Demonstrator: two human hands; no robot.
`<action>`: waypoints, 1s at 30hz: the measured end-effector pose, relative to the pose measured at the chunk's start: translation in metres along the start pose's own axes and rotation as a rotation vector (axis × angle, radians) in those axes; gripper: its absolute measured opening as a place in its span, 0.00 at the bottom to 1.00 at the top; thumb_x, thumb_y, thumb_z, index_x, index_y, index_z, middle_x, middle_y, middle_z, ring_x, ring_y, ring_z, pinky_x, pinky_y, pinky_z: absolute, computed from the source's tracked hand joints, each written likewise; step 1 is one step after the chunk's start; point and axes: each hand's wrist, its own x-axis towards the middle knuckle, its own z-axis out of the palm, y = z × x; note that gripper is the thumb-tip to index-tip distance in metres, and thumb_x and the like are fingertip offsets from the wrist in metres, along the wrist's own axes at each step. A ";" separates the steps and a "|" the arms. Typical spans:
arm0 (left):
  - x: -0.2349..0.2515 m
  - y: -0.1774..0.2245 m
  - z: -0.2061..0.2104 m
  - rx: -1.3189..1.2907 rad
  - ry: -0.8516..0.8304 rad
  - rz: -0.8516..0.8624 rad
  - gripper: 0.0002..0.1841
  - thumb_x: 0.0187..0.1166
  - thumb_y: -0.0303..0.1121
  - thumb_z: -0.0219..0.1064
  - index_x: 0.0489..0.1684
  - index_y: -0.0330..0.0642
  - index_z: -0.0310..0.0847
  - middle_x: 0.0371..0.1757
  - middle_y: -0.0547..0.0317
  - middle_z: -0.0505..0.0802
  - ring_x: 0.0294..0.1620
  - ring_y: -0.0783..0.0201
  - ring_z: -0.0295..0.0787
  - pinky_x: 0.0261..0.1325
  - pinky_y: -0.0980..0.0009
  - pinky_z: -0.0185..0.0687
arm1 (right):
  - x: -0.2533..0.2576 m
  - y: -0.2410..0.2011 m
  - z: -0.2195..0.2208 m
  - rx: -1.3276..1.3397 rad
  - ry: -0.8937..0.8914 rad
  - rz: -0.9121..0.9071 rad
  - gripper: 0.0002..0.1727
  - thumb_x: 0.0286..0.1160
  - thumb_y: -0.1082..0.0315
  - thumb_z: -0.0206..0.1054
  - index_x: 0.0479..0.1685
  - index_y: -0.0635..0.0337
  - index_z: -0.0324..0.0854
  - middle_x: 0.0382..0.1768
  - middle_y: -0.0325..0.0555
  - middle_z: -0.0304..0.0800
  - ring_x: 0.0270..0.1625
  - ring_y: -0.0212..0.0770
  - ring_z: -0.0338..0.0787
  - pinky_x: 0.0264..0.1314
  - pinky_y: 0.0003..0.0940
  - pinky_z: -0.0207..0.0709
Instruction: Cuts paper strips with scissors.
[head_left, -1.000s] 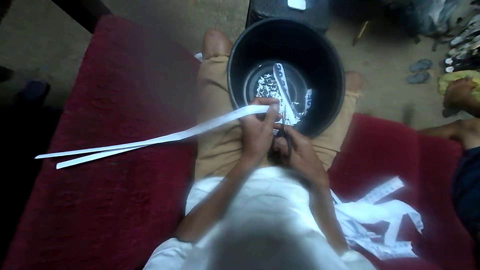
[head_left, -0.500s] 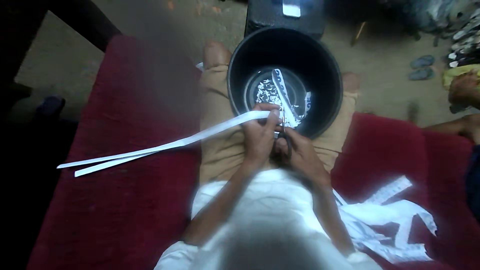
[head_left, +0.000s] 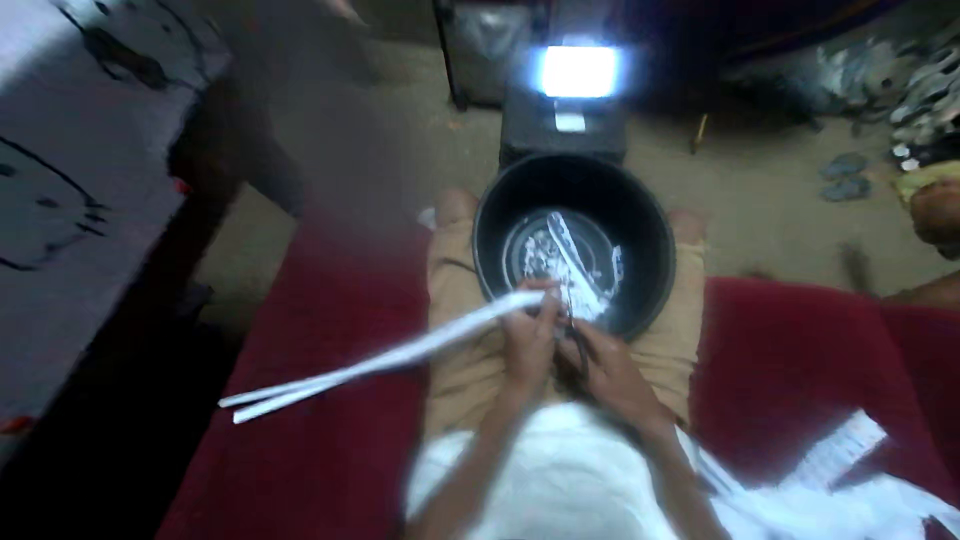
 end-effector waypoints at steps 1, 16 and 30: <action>0.001 0.000 0.001 -0.005 0.009 0.012 0.08 0.81 0.22 0.66 0.52 0.28 0.83 0.34 0.48 0.92 0.28 0.61 0.90 0.35 0.67 0.92 | 0.001 -0.002 0.000 -0.009 0.016 -0.003 0.23 0.90 0.52 0.56 0.65 0.61 0.82 0.33 0.41 0.89 0.29 0.31 0.87 0.33 0.31 0.85; 0.005 0.008 0.006 -0.037 0.002 -0.006 0.07 0.82 0.22 0.64 0.49 0.27 0.84 0.32 0.48 0.91 0.28 0.61 0.90 0.35 0.68 0.91 | 0.006 0.006 0.001 -0.009 0.051 -0.059 0.22 0.90 0.52 0.56 0.64 0.58 0.83 0.32 0.41 0.89 0.28 0.34 0.87 0.32 0.34 0.85; 0.007 0.006 0.004 -0.040 0.028 0.052 0.07 0.81 0.21 0.65 0.49 0.27 0.83 0.33 0.47 0.92 0.29 0.60 0.90 0.38 0.67 0.91 | 0.005 0.004 -0.002 -0.009 0.067 -0.052 0.20 0.89 0.55 0.57 0.67 0.57 0.82 0.30 0.39 0.88 0.23 0.33 0.84 0.25 0.32 0.82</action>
